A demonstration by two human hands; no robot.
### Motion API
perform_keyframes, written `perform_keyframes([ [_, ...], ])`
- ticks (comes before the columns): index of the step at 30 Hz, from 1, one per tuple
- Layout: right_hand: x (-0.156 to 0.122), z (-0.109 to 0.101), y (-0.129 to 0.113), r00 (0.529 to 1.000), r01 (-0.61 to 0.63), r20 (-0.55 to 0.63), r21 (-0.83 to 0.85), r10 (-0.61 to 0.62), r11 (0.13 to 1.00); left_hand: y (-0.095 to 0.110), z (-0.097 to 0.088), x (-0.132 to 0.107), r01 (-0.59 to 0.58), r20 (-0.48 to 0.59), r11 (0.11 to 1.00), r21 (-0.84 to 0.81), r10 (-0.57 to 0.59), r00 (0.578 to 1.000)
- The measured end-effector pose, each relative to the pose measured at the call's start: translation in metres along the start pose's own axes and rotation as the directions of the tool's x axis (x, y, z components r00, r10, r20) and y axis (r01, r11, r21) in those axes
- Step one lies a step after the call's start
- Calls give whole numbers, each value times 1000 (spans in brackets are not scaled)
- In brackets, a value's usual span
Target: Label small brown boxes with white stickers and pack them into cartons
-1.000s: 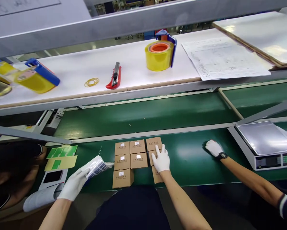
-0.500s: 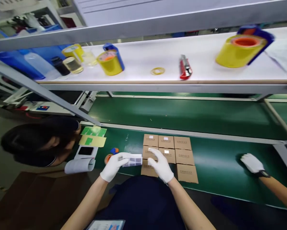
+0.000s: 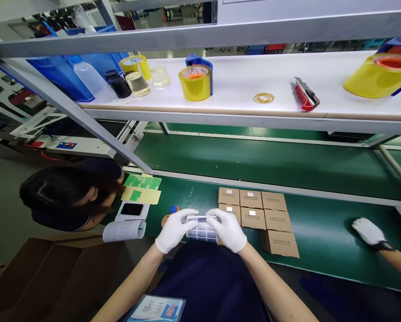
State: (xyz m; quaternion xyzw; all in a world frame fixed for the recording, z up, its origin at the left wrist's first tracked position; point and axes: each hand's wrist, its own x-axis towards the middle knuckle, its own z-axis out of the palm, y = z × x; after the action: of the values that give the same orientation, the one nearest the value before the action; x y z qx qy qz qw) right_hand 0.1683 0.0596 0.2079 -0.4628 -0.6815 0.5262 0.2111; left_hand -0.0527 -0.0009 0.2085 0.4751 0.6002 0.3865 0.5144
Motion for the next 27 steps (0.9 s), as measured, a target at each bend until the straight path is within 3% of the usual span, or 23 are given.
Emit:
perform_keyframes([
  [5,-4,4,-18,997,44,-58,-69,-48,997,7,-9,6,-34,85,999,22,32,996],
  [14,-11,4,-29,996,-33,-81,-65,27,997,18,-11,11,-53,190,997,48,43,981],
  [20,-14,5,-29,995,-70,-73,-73,65,995,18,-12,8,-96,196,990,105,74,978],
  [27,-13,9,-24,983,-86,-166,-29,80,996,14,-5,9,38,110,998,-50,-32,993],
])
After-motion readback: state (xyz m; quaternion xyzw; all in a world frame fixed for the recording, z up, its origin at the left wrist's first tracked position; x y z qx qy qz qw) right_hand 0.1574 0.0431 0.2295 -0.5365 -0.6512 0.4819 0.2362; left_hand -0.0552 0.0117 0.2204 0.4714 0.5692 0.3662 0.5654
